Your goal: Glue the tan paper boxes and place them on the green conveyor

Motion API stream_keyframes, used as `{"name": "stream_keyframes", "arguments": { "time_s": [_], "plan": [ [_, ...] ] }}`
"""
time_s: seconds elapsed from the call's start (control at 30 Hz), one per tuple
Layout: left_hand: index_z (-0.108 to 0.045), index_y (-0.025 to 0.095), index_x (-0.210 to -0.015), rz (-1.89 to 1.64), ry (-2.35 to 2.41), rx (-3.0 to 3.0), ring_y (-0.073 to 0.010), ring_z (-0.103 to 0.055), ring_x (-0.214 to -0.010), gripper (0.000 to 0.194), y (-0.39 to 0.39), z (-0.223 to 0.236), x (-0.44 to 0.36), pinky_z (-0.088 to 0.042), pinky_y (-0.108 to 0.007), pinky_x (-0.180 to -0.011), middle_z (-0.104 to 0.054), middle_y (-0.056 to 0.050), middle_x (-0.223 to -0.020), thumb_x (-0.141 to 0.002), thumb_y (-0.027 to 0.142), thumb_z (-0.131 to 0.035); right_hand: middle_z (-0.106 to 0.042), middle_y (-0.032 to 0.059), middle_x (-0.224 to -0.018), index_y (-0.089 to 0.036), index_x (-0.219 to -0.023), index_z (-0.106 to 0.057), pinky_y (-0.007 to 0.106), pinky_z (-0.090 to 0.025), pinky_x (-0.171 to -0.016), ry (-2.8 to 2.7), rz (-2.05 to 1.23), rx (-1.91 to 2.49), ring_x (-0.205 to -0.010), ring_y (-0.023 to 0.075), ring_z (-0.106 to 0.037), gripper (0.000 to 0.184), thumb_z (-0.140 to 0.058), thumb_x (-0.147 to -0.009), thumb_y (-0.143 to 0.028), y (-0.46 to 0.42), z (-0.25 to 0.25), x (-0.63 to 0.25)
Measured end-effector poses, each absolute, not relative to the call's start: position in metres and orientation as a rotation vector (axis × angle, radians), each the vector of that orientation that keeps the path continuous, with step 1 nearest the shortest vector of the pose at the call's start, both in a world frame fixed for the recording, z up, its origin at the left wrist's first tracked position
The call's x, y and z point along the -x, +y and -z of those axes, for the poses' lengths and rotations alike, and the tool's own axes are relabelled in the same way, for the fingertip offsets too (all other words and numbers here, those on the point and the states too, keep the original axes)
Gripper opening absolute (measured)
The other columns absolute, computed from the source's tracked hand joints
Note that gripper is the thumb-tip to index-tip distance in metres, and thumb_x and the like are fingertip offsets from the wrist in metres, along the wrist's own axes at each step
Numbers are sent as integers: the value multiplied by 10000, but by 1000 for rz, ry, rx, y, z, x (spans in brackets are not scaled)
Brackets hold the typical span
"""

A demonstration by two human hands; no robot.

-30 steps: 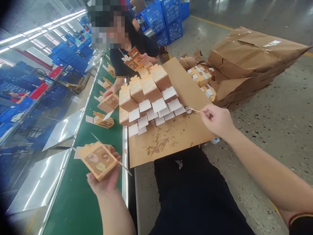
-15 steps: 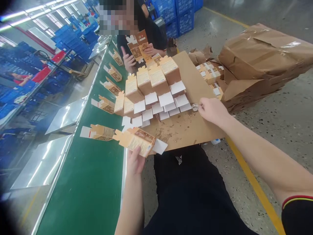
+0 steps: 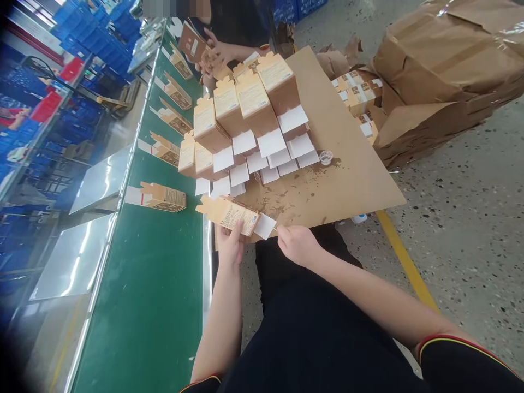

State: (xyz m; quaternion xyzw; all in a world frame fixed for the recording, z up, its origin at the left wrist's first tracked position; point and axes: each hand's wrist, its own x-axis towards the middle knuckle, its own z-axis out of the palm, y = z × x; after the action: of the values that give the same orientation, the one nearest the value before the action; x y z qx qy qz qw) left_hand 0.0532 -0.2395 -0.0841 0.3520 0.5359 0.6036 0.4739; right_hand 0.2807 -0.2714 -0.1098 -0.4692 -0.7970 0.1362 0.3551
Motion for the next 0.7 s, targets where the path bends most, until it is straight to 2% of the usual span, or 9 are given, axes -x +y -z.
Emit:
{"name": "stream_keyframes", "arguments": {
  "time_s": [0.1,0.23,0.4,0.57,0.7],
  "plan": [
    [-682,283,-1429,-1487,1335,-916,-369,-705,-1486,890,-243,83,-56,-590,-524,-1245,-747,-165,-1530,-698,588,-1089,-585,6,-635,-212,-793,-561,310,-313,-616,-2092,-317,1145,-570,141,-488,293,-522,-1070,-124,-278,117,-281],
    [-630,269,-1444,-1471,1440,-1068,-354,-746,-1424,952,-254,88,-64,-592,-530,-1243,-774,-161,-1446,-678,597,-1089,-595,-13,-667,-218,-846,-590,286,-367,-643,-2041,-496,1032,-591,133,-516,269,-519,-1093,-140,-294,116,-286],
    [-676,196,-1304,-1362,1592,-1159,-387,-825,-1246,845,-269,93,-72,-648,-591,-1159,-803,-202,-1327,-665,569,-1083,-524,-53,-657,-233,-877,-602,257,-376,-585,-1813,-731,1082,-549,109,-471,237,-548,-1099,-170,-314,106,-306],
    [-626,221,-1406,-1342,1660,-1274,-402,-804,-1292,883,-275,92,-76,-653,-591,-1149,-777,-197,-1376,-687,481,-1067,-467,-73,-626,-237,-864,-611,259,-354,-547,-1699,-789,1155,-509,98,-399,236,-567,-1087,-174,-328,97,-325],
    [-626,220,-1390,-1295,1629,-1296,-397,-820,-1255,798,-274,92,-83,-660,-603,-1120,-784,-214,-1349,-754,501,-1019,-439,-78,-596,-238,-873,-637,261,-370,-549,-1654,-801,1225,-502,103,-385,245,-559,-1103,-206,-336,93,-326]
  ]
}}
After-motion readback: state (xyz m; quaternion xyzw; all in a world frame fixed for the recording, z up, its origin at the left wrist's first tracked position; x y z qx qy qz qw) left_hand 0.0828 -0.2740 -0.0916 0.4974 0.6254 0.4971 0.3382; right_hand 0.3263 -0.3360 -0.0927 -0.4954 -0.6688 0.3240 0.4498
